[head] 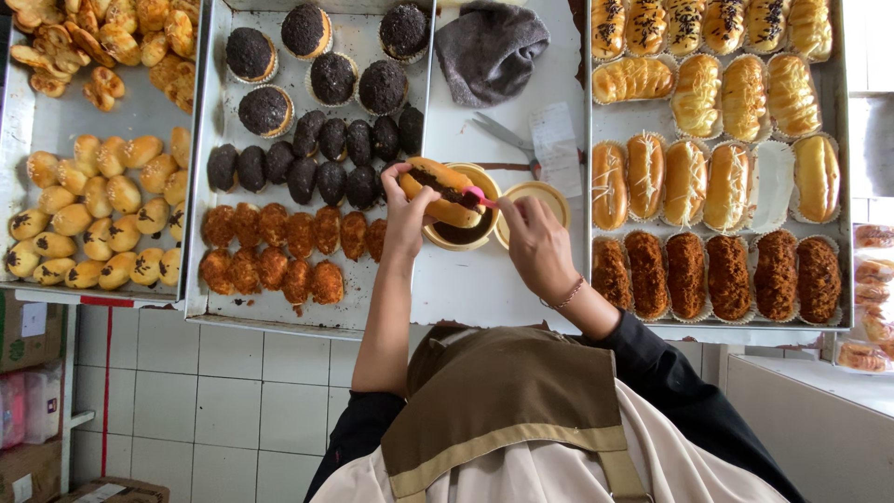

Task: The person prepares bread rolls by filling one with cream from a plastic bag, dipping several rolls into a container of shredded cheese, and applying a dark sauce to a roll using a small spoon.

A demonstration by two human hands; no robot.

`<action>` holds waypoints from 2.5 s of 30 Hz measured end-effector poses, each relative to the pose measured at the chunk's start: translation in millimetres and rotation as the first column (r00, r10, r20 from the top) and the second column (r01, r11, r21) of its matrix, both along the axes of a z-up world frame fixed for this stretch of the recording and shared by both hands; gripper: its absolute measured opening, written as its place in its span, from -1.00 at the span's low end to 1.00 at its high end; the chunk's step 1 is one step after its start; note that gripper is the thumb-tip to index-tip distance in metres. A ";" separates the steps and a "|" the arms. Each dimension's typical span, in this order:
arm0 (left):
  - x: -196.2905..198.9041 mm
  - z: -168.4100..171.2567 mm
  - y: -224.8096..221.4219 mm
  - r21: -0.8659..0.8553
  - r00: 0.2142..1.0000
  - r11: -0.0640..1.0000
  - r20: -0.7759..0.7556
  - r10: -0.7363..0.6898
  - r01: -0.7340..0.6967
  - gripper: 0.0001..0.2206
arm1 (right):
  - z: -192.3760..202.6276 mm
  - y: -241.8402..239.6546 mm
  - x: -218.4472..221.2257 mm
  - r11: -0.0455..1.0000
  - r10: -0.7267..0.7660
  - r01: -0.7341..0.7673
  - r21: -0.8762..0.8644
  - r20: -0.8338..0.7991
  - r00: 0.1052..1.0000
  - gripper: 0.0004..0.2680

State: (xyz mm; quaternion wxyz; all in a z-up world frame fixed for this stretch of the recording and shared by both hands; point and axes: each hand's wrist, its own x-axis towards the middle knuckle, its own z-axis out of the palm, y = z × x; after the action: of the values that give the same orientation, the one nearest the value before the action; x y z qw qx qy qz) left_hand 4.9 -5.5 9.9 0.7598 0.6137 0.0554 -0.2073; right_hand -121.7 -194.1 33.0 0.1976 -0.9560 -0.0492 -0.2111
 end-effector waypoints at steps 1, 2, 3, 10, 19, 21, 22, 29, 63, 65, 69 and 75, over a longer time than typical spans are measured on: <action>-0.3 -0.3 -0.6 0.011 1.000 1.000 -0.009 -0.002 0.002 -0.39 | -1.2 -0.4 0.3 0.999 -0.006 0.006 0.046 0.004 1.000 -0.77; 0.3 -1.0 -1.5 0.012 1.000 1.000 -0.009 -0.002 0.002 -0.39 | -3.3 -0.1 1.4 0.999 -0.006 0.006 0.047 0.004 1.000 -0.77; 1.5 -2.1 -2.9 0.001 1.000 1.000 0.000 -0.002 0.002 -0.39 | -5.9 1.0 3.6 0.997 -0.004 0.004 0.071 0.004 1.000 -0.77; -7.0 -2.7 -11.6 -0.072 0.996 0.997 0.087 -0.033 0.040 -0.36 | 9.2 19.0 21.9 1.000 0.018 -0.017 0.019 -0.020 1.000 -0.74; -7.1 1.2 -12.9 -0.096 0.997 0.995 0.082 -0.010 0.018 -0.19 | 31.9 21.7 38.7 0.984 0.044 -0.006 -0.180 0.208 0.977 -0.71; -6.3 1.3 -10.4 -0.070 0.998 0.997 0.053 -0.019 0.023 -0.15 | 21.8 14.1 35.9 1.000 -0.014 0.016 -0.005 0.242 0.970 -0.73; -5.6 1.4 -10.6 -0.043 0.999 0.999 0.024 -0.030 0.031 -0.12 | 13.8 8.8 34.2 0.985 -0.079 0.034 0.171 0.268 0.960 -0.73; -24.5 0.9 -16.2 -0.109 0.999 0.994 0.045 -0.022 0.027 -0.16 | -24.1 -28.1 5.2 0.621 -0.140 0.210 0.755 -0.157 0.978 -0.87; -72.9 -90.7 -294.2 -0.088 0.961 0.978 0.219 -0.168 0.191 -0.45 | -172.8 -402.1 -100.8 0.572 -0.795 0.820 0.016 -0.232 0.560 -0.68; -74.1 -96.4 -291.5 -0.086 0.965 0.980 0.207 -0.161 0.182 -0.46 | -181.4 -406.0 -102.2 0.528 -0.806 0.849 -0.010 -0.321 0.497 -0.71; -76.0 -99.8 -296.6 -0.041 0.935 0.973 0.289 -0.207 0.228 -0.45 | -188.5 -415.5 -97.9 0.561 -0.814 0.810 -0.169 -0.293 0.502 -0.72; -95.4 -78.6 -328.5 0.172 0.844 0.922 0.370 -0.387 0.347 -0.59 | -164.9 -431.4 -105.9 0.509 -0.663 0.854 0.107 -0.585 0.468 -0.65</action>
State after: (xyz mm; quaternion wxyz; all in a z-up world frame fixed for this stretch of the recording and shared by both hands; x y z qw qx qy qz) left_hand -90.5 -334.0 -68.7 0.6701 0.6785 -0.2084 -0.2171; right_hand -227.6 -625.5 -132.0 0.2687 -0.8320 0.4835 -0.0431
